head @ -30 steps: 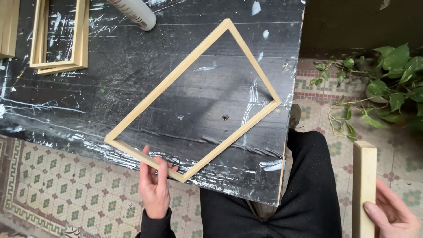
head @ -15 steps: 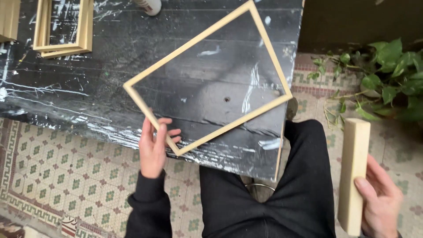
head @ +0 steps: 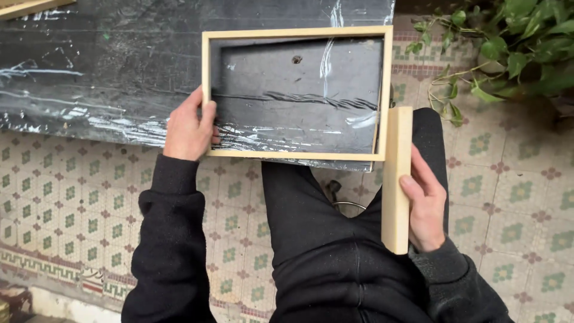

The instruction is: Sanding the edges and surfaces of a wooden picture frame using a sanding block.

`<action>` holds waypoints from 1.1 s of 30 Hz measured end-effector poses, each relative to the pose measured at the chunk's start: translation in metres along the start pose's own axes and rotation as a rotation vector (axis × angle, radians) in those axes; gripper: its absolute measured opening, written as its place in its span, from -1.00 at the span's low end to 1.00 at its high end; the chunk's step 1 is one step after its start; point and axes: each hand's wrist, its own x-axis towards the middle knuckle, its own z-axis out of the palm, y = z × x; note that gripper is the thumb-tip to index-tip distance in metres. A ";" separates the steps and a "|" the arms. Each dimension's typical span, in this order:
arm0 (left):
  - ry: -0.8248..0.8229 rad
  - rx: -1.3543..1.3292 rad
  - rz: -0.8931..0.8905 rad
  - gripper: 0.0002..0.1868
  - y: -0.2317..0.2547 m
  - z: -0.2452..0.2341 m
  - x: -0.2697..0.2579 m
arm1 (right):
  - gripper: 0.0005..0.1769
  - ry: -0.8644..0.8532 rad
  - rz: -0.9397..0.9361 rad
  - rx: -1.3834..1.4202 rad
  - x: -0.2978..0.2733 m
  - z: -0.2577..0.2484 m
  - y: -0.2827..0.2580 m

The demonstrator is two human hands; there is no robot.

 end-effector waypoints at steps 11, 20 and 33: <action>0.039 0.192 0.954 -0.51 0.073 0.128 -0.097 | -0.29 0.007 -0.037 -0.065 -0.018 -0.011 0.009; 0.053 0.103 0.937 -0.62 0.079 0.163 -0.107 | -0.29 0.064 -0.015 -0.019 -0.018 -0.013 0.012; 0.107 0.252 0.981 -0.58 0.072 0.170 -0.115 | -0.31 0.048 -0.018 0.094 -0.013 0.003 0.017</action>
